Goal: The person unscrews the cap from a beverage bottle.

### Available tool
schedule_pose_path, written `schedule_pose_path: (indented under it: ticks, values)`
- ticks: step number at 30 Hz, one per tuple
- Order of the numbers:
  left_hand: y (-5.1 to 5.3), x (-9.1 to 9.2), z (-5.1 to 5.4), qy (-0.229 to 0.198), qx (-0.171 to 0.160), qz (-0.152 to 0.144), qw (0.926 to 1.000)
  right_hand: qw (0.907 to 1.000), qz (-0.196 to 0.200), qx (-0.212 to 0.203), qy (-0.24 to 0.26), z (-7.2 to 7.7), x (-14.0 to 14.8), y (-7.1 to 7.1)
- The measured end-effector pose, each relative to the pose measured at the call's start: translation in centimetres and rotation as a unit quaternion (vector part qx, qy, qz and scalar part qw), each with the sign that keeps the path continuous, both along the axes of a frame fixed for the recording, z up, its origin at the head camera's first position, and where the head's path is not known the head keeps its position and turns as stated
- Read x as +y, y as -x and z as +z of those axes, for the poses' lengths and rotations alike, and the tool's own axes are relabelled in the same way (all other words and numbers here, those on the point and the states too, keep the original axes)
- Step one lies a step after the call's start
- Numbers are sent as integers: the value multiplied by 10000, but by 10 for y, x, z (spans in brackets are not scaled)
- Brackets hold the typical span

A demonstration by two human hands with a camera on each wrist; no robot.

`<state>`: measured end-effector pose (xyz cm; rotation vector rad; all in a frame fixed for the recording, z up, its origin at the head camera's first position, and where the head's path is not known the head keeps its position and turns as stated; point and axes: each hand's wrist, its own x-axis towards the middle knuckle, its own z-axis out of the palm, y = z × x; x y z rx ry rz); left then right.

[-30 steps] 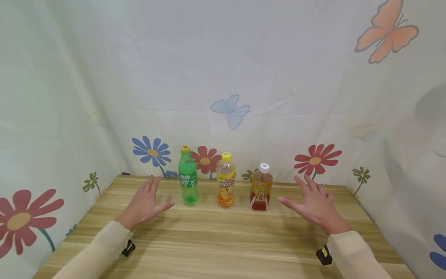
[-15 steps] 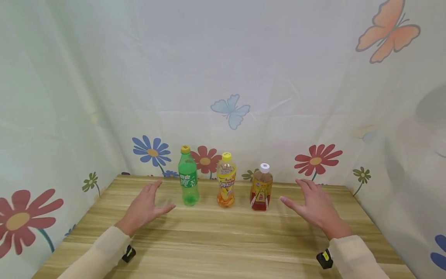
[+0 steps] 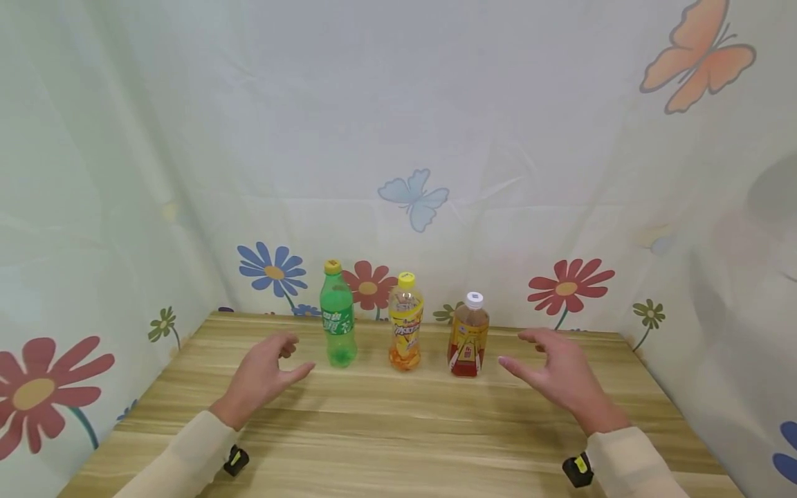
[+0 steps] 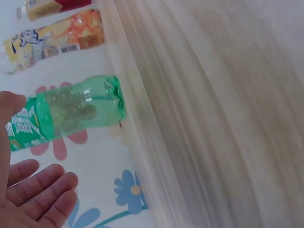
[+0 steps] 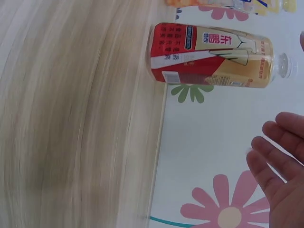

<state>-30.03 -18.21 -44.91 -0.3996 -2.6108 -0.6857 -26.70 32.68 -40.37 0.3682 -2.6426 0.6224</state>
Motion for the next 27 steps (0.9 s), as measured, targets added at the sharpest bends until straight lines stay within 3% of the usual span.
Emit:
schedule_pose_path:
  ticks: [5, 11, 17, 27]
  values:
    - [-6, 9, 3, -123, -107, -19, 9999, 9997, 95, 152, 159, -2, -6, -1]
    - [-9, 19, 4, -229, 80, -9, 9997, 9981, 152, 481, 352, -3, -13, -1]
    - [-11, 28, 6, -327, 83, -231, 9992, 9938, 438, 780, 664, -5, -23, -2]
    - [-11, 47, 12, -480, 105, -615, 9969, 9936, 564, 407, 895, -2, -45, -9]
